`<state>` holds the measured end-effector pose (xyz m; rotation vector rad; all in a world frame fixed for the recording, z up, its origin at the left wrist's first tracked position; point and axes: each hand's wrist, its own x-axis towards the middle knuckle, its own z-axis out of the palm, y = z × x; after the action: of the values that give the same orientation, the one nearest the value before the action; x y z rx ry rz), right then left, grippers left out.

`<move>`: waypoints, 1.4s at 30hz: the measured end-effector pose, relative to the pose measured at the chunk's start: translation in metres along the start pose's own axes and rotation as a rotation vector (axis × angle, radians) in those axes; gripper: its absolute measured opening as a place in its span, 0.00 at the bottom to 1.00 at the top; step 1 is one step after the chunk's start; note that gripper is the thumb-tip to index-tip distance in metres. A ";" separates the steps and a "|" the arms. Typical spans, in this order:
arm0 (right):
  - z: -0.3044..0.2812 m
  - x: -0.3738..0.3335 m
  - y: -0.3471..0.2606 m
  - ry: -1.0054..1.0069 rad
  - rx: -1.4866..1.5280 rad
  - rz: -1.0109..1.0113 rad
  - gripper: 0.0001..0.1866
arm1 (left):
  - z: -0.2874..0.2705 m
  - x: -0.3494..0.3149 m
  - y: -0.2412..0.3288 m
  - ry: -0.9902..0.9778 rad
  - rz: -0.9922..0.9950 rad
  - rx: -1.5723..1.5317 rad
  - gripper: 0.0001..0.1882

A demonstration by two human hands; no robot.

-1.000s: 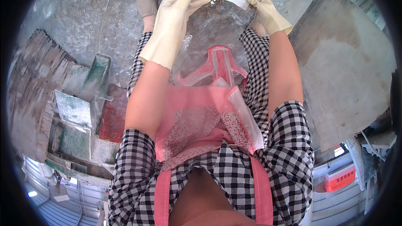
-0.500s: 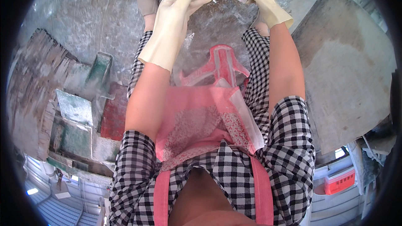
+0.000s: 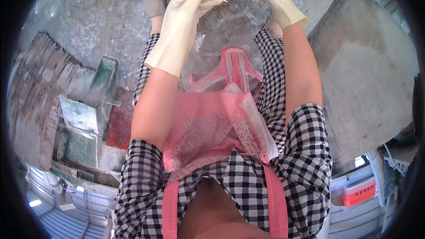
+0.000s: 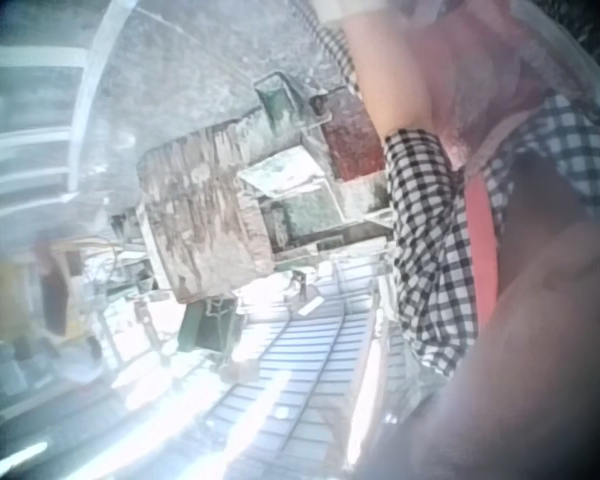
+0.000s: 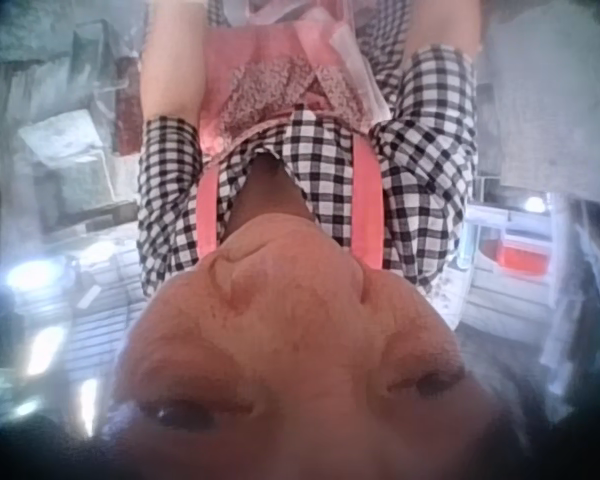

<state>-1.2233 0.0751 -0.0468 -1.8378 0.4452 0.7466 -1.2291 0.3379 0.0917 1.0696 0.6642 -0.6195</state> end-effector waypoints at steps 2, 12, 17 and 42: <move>-0.001 -0.003 -0.006 -0.043 -0.026 0.028 0.16 | 0.001 -0.002 -0.001 0.005 -0.009 0.002 0.20; -0.002 -0.040 -0.032 0.125 0.501 0.195 0.28 | -0.001 -0.005 -0.002 0.022 0.028 0.000 0.18; -0.035 -0.045 -0.020 0.277 0.394 0.067 0.25 | -0.001 -0.009 0.003 0.070 0.066 0.006 0.18; 0.001 -0.057 -0.032 -0.005 0.221 0.263 0.31 | -0.021 -0.007 0.003 0.052 0.174 -0.270 0.16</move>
<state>-1.2456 0.0861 0.0134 -1.5873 0.7465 0.8428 -1.2355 0.3594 0.0919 0.8822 0.6711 -0.3415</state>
